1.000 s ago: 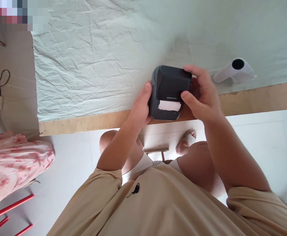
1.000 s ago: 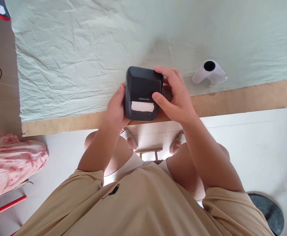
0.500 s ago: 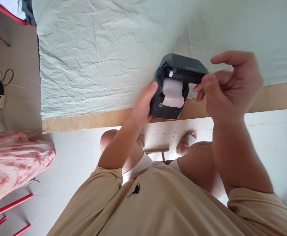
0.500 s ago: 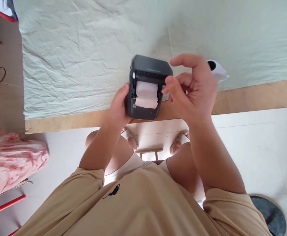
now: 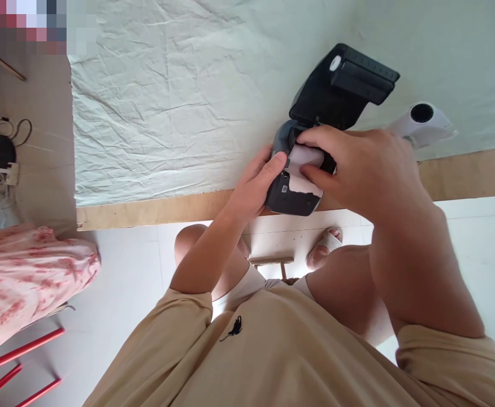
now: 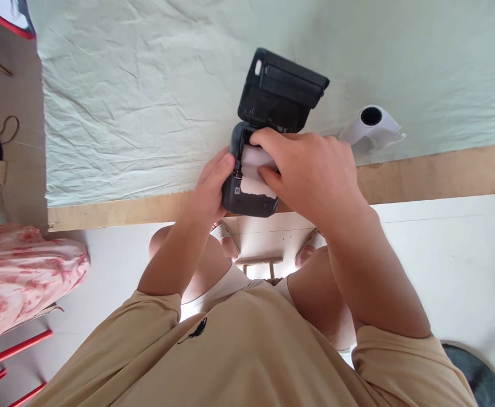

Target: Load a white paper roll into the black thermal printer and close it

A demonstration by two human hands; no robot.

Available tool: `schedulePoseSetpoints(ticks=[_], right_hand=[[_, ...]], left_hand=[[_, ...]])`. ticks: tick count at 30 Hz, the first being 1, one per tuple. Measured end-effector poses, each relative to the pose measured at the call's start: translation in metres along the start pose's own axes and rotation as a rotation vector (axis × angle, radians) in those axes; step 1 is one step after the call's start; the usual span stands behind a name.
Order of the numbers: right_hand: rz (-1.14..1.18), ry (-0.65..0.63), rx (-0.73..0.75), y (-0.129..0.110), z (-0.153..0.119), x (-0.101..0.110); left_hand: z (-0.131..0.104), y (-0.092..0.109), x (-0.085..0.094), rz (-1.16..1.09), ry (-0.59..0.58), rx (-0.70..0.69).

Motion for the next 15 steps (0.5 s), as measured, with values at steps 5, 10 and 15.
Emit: schedulePoseSetpoints(ticks=[5,10,15], right_hand=[[0.232,0.005,0.052,0.011,-0.004,0.014],[0.88,0.436,0.022,0.046,-0.005,0.02],[0.904,0.561,-0.117,0.073,0.003,-0.03]], left_hand=[[0.002,-0.003,0.002,-0.004,0.009,-0.021],[0.005,-0.003,0.001,-0.074,0.112,-0.015],[0.004,-0.003,0.001,-0.1,0.146,-0.005]])
Point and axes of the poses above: each hand's wrist, its own z-axis towards the middle knuckle, its own x-axis out of the back of the hand, y = z × x, the point moved 5 cm from there along z, towards the middle knuckle, and after that the axes turned 5 degrees about -z, right-handed, at the moved point
